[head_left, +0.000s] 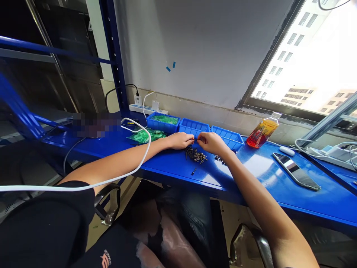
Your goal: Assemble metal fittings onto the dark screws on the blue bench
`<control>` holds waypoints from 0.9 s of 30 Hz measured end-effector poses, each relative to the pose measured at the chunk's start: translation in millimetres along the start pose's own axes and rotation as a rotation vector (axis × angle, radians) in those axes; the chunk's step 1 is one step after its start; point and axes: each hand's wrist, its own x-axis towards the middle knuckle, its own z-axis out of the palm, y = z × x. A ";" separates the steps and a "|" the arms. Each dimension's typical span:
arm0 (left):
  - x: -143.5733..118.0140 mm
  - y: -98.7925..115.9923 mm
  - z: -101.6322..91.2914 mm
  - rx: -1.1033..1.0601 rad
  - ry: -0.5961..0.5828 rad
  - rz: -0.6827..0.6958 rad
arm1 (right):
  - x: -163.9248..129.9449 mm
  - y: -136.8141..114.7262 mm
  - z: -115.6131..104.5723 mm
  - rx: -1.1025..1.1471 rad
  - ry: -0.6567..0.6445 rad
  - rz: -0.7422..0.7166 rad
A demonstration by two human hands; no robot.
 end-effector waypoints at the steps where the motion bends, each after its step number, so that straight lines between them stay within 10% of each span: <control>1: -0.2 -0.3 0.0 -0.001 0.004 0.010 | -0.1 0.0 0.1 0.007 0.003 -0.007; 27: -0.4 -2.1 -0.5 -0.087 0.027 0.104 | -0.5 -9.1 -0.2 -0.151 -0.054 0.018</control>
